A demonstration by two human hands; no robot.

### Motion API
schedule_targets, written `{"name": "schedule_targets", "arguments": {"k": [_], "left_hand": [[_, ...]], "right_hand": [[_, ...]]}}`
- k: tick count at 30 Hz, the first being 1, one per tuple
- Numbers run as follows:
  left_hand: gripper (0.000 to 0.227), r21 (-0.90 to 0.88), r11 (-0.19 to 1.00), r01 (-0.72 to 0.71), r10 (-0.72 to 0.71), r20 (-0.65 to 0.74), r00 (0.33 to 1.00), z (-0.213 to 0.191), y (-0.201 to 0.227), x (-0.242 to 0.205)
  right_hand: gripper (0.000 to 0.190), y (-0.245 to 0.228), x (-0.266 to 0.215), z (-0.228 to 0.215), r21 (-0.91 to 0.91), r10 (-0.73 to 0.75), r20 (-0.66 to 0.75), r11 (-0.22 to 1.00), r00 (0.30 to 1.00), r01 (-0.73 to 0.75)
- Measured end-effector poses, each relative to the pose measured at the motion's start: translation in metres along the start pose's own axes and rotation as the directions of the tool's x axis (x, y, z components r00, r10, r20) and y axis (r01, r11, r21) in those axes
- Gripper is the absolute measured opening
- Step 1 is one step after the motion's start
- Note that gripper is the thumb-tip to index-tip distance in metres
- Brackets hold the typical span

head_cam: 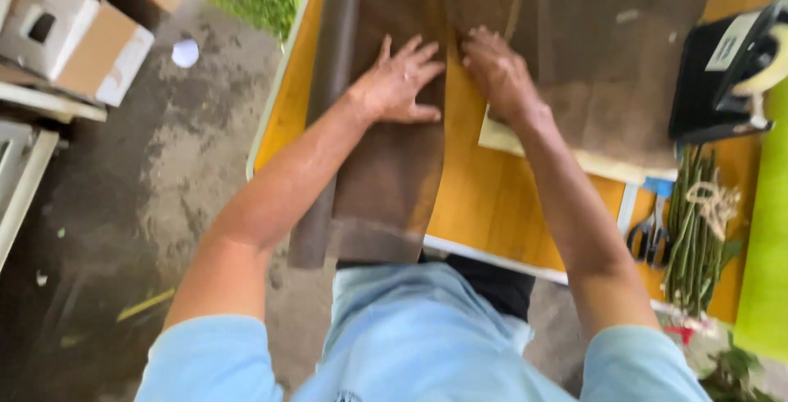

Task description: The person unrolls a large sheet of brown wrapping paper on a wooden table and cuts it into a rectangular piece using scissors. They then unroll a sheet of green wrapping paper and cut it in the same manner.

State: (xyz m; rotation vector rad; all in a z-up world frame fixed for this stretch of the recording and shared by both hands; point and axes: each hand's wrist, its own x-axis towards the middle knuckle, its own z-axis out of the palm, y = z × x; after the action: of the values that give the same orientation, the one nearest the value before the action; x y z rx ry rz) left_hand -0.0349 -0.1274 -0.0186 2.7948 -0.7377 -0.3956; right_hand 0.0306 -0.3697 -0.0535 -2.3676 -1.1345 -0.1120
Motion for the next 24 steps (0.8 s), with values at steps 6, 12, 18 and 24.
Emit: {"name": "schedule_targets", "arguments": {"k": [6, 12, 18, 24], "left_hand": [[0.101, 0.011, 0.999, -0.032, 0.032, -0.006, 0.999, -0.005, -0.001, -0.007], [0.109, -0.028, 0.999, -0.016, 0.017, 0.051, 0.999, -0.006, 0.003, -0.010], [0.097, -0.006, 1.000, -0.027, 0.027, 0.030, 0.999, -0.008, 0.004, -0.012], [0.090, -0.035, 0.999, -0.036, 0.037, 0.028, 0.999, -0.007, 0.004, -0.013]], "right_hand": [[0.017, -0.056, -0.038, -0.045, -0.154, 0.015, -0.250, 0.987, 0.968, -0.055], [0.018, -0.188, -0.122, -0.062, -0.256, 0.042, -0.289, 0.959, 0.957, -0.119], [0.023, -0.262, -0.162, -0.014, -0.092, 0.153, -0.179, 0.981, 0.972, -0.172], [0.018, -0.251, -0.168, -0.005, 0.044, 0.193, -0.213, 0.981, 0.958, -0.188]]}}
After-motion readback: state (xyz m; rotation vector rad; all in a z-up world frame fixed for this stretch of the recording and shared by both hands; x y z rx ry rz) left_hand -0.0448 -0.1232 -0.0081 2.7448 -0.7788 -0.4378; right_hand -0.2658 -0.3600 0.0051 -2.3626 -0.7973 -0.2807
